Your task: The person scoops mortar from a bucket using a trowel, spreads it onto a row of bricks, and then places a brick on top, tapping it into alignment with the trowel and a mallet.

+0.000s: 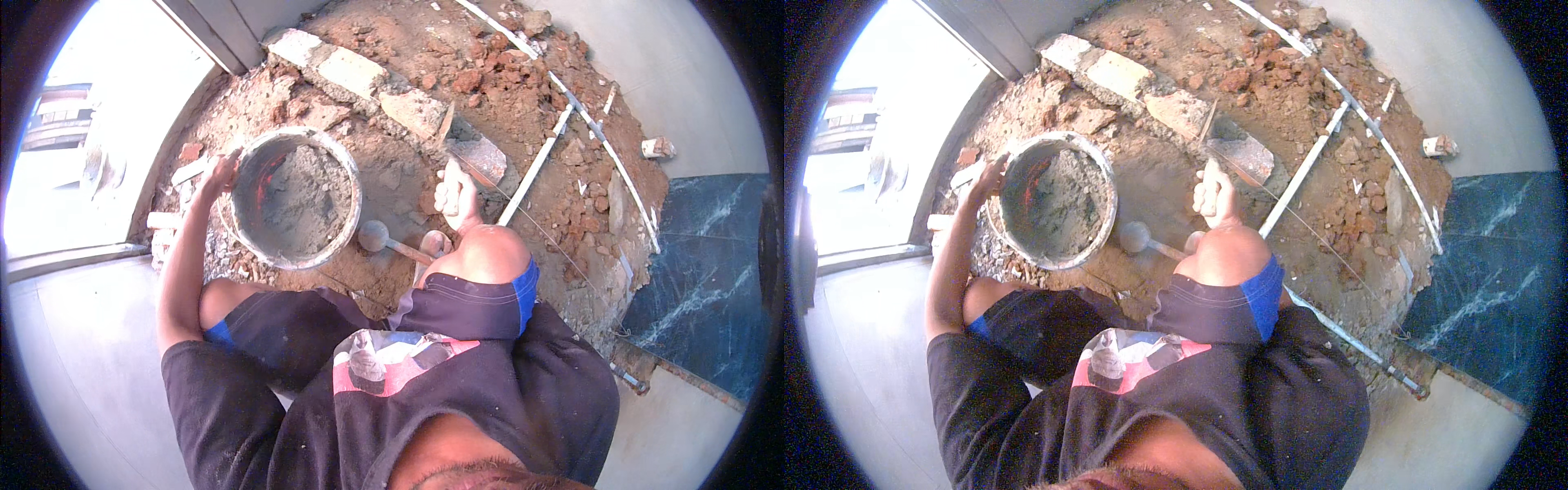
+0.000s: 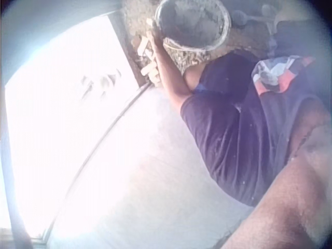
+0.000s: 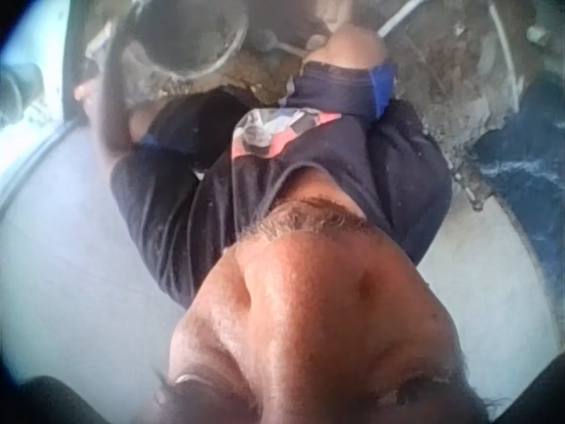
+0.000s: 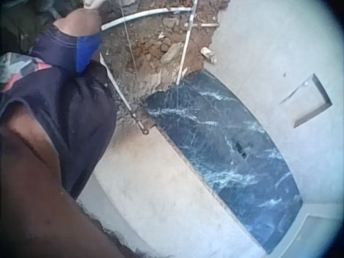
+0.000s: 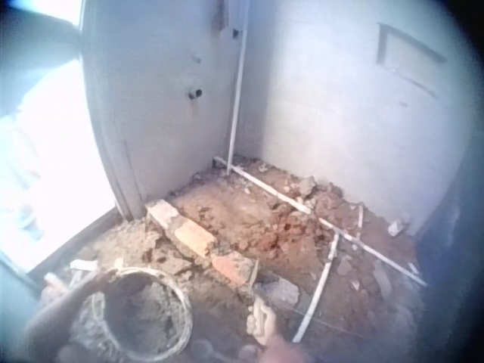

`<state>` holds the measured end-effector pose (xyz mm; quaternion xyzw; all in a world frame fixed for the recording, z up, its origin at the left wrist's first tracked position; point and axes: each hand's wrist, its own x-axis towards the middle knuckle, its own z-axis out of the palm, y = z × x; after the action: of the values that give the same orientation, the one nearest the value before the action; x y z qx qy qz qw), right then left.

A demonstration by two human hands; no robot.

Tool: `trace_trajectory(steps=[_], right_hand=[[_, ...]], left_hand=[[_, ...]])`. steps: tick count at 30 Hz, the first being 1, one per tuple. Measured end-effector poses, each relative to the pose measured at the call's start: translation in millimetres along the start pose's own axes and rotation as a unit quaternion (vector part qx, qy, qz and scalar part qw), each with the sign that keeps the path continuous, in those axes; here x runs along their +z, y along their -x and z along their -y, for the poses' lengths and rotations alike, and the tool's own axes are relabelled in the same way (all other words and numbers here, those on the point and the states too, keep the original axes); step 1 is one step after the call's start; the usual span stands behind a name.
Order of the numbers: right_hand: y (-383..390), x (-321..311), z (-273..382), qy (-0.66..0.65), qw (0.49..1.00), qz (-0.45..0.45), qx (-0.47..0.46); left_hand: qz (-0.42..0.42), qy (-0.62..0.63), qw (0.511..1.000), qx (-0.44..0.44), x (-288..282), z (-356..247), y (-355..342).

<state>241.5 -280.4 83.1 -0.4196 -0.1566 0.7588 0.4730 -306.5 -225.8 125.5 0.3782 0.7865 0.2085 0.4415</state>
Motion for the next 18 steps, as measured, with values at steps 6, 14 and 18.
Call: trace_trajectory(steps=[6, 14, 18], right_hand=[[-14, -17, 6, -0.008, 0.999, -0.017, 0.045], [-13, -24, 10, -0.039, 0.997, 0.006, 0.068], [-9, -22, 3, -0.05, 0.997, 0.029, 0.053]], left_hand=[[0.017, -0.017, 0.999, 0.025, 4, -17, 15], [-0.029, -0.129, 0.988, 0.085, 6, -25, 21], [-0.013, -0.131, 0.99, 0.041, -7, -18, 10]])
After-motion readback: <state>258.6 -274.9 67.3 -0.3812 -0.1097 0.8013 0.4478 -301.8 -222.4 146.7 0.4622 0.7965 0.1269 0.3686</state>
